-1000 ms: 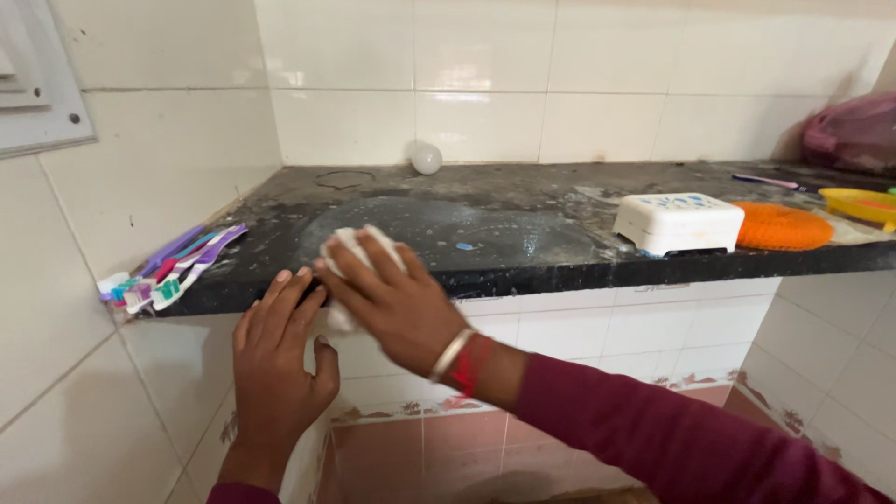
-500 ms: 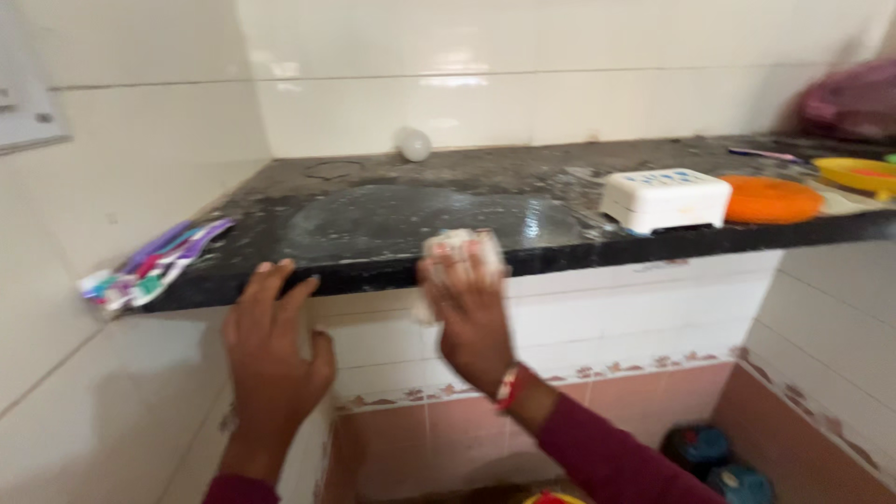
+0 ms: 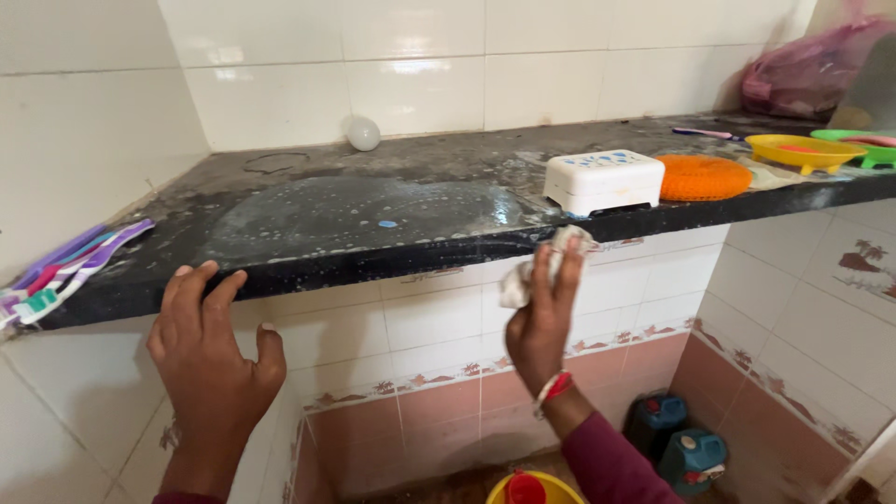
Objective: The person enters a bathroom and organizes items on a black countertop, including a blue cup, soap dishes, and toothbrushes. They wet a cloth under a tap and wipe the countertop surface.
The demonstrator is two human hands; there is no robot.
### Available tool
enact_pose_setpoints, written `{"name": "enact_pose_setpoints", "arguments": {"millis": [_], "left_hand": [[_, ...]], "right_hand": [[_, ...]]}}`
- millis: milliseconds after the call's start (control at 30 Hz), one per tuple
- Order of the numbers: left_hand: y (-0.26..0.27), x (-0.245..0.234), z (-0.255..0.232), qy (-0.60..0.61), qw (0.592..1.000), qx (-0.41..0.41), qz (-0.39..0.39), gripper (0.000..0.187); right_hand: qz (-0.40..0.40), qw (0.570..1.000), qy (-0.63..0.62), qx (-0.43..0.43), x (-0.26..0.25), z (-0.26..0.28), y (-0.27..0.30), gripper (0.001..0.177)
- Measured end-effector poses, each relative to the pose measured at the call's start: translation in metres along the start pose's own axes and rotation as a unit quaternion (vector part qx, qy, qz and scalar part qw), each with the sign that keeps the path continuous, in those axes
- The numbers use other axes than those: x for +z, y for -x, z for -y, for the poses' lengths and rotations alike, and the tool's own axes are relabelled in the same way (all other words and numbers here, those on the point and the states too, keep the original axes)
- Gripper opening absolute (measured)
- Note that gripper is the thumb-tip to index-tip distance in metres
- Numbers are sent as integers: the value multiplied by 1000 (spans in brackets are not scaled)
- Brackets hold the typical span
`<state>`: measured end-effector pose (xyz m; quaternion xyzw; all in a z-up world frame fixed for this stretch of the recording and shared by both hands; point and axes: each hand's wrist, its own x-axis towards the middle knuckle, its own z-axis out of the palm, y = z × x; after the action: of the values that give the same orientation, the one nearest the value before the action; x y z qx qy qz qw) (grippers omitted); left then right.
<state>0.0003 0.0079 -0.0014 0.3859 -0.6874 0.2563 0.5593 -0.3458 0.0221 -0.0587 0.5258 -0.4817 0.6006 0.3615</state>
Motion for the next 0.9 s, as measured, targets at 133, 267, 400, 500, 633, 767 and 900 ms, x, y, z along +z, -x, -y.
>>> {"name": "enact_pose_setpoints", "arguments": {"millis": [133, 267, 400, 500, 633, 767, 900], "left_hand": [[-1, -1, -4, -10, 1000, -8, 0, 57], [-4, -10, 2, -38, 999, 6, 21, 61], [-4, -9, 5, -27, 999, 21, 9, 59], [-4, -8, 4, -29, 999, 18, 3, 57], [-4, -8, 7, -33, 999, 12, 17, 58], [0, -5, 10, -29, 999, 23, 2, 58], [2, 0, 11, -27, 999, 28, 3, 59]], "right_hand": [[45, 997, -41, -51, -2, 49, -17, 75], [108, 970, -191, -104, -20, 80, -63, 54], [232, 901, -366, -4, -8, 84, -136, 30], [387, 817, -404, 139, -7, 85, -168, 43], [523, 761, -353, 153, -19, 96, -150, 29], [575, 746, -323, 86, -22, 96, -84, 20], [654, 723, -186, 125, 9, 81, -17, 20]]}}
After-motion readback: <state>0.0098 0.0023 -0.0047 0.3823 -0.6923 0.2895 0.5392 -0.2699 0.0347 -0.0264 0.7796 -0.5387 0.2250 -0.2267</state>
